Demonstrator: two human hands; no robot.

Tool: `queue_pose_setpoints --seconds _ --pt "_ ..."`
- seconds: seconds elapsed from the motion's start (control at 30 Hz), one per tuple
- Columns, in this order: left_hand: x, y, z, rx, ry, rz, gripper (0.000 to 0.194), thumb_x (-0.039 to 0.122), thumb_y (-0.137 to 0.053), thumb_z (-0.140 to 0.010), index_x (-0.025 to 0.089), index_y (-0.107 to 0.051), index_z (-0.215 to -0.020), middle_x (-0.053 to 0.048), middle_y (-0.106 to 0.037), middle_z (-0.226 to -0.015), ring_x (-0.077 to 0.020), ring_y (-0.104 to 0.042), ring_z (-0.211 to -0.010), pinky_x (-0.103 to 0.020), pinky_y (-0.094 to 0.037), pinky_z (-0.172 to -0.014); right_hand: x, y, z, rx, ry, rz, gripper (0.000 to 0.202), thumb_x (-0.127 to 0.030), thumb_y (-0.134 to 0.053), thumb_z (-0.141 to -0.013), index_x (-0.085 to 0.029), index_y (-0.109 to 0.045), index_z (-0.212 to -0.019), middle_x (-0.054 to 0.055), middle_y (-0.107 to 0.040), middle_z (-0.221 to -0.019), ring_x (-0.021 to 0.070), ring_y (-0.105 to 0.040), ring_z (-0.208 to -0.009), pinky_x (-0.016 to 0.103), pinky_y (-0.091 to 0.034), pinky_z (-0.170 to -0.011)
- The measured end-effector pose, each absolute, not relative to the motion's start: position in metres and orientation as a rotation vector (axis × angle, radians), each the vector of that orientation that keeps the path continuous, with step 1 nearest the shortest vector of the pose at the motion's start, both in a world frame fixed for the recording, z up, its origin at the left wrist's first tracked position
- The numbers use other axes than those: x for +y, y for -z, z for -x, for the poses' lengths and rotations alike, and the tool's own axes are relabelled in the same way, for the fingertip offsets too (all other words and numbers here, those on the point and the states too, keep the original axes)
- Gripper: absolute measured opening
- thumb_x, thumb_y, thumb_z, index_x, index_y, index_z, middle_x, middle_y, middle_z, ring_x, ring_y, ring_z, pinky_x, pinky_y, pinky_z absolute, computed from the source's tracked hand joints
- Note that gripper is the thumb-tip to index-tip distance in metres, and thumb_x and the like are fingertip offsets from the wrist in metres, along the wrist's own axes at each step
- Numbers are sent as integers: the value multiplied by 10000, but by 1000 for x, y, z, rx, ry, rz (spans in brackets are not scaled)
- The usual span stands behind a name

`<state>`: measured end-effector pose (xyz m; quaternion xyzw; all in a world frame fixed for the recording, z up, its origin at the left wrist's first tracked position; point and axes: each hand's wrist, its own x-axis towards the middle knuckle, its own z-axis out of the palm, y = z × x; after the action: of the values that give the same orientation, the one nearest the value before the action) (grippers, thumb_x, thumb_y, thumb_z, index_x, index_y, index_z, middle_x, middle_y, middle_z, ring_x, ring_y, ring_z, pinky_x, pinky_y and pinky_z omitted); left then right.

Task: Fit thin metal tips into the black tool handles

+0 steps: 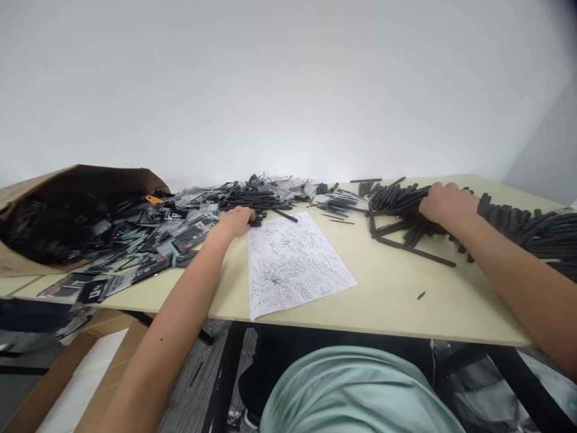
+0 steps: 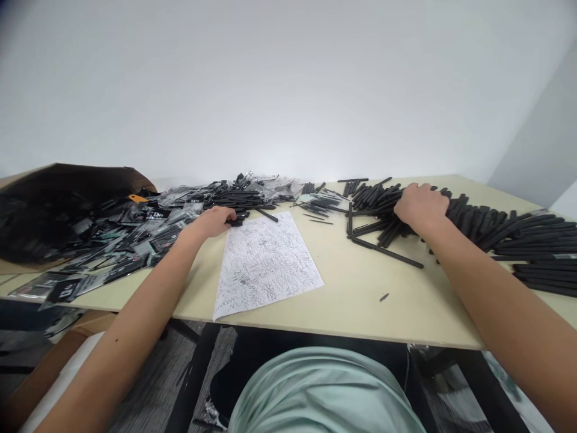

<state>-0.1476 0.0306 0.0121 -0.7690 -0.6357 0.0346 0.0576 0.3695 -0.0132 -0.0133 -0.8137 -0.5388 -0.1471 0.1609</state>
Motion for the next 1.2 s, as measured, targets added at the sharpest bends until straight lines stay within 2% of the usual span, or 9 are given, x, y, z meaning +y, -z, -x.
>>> queue_pose_setpoints --seconds 0.13,0.47,0.57,0.7,0.9,0.97,1.03,1.1,1.2 --pt "29 -11 141 -1836 -64 2444 490 118 -547 -770 202 -596 -1250 -129 -621 -1301 -280 -575 -1204 -356 -456 -1014 -19 3 -359 -1526 228 2531 462 -348 -469 -933 -23 -675 -1190 305 -608 -1024 402 -613 -990 447 -326 -667" --pt "20 -14 125 -1623 67 2664 472 91 -506 -754 183 -585 -1211 -106 -660 -1190 -246 -605 -1094 -322 -481 -901 -31 -1 -348 -1545 394 2340 554 -444 -429 -965 14 -582 -1236 320 -604 -1062 392 -603 -973 434 -308 -682" --pt "14 -17 113 -1470 364 2788 414 151 -531 -820 174 -602 -1228 -95 -699 -1087 -232 -634 -1036 -353 -506 -904 -35 -5 -337 -1624 464 2159 479 -421 -433 -961 -38 -597 -1198 290 -629 -1079 358 -614 -932 417 -329 -681" --pt "-3 -23 90 -1181 954 2881 367 262 -590 -894 155 -619 -1243 -106 -707 -1107 -201 -666 -983 -374 -545 -928 -45 -8 -305 -1794 392 1851 337 -386 -523 -917 -152 -623 -1136 159 -695 -1026 295 -631 -874 368 -396 -684" --pt "-30 -28 60 -1053 1677 2967 666 373 -719 -868 194 -437 -1445 -97 -667 -1102 -194 -673 -993 -357 -612 -869 -76 0 -235 -1929 110 1386 222 -358 -515 -933 -185 -647 -976 66 -719 -873 216 -652 -763 328 -434 -672" --pt "-36 -26 52 -1020 1763 3021 563 387 -764 -832 183 -536 -1305 -80 -670 -1054 -180 -677 -945 -344 -623 -829 -88 5 -217 -1964 85 1283 230 -359 -505 -948 -182 -632 -1019 65 -717 -906 211 -651 -777 327 -434 -683" --pt "-41 -22 44 -1001 1756 3098 391 397 -811 -786 157 -615 -1024 -65 -684 -962 -165 -682 -879 -325 -623 -791 -99 11 -204 -1983 116 1224 268 -370 -486 -972 -178 -605 -1116 75 -710 -970 219 -650 -820 331 -427 -690" --pt "-47 -17 36 -964 1718 3173 374 385 -863 -730 147 -595 -839 -64 -700 -900 -156 -688 -829 -304 -614 -755 -106 15 -197 -2058 149 1131 300 -387 -478 -995 -174 -580 -1179 92 -698 -1045 229 -647 -890 335 -434 -719" --pt "-53 -10 26 -898 1680 3283 389 364 -878 -717 142 -562 -754 -78 -721 -885 -160 -702 -824 -301 -600 -752 -110 20 -193 -2193 201 987 316 -402 -427 -1039 -155 -580 -1162 117 -691 -1067 245 -640 -933 361 -452 -794"
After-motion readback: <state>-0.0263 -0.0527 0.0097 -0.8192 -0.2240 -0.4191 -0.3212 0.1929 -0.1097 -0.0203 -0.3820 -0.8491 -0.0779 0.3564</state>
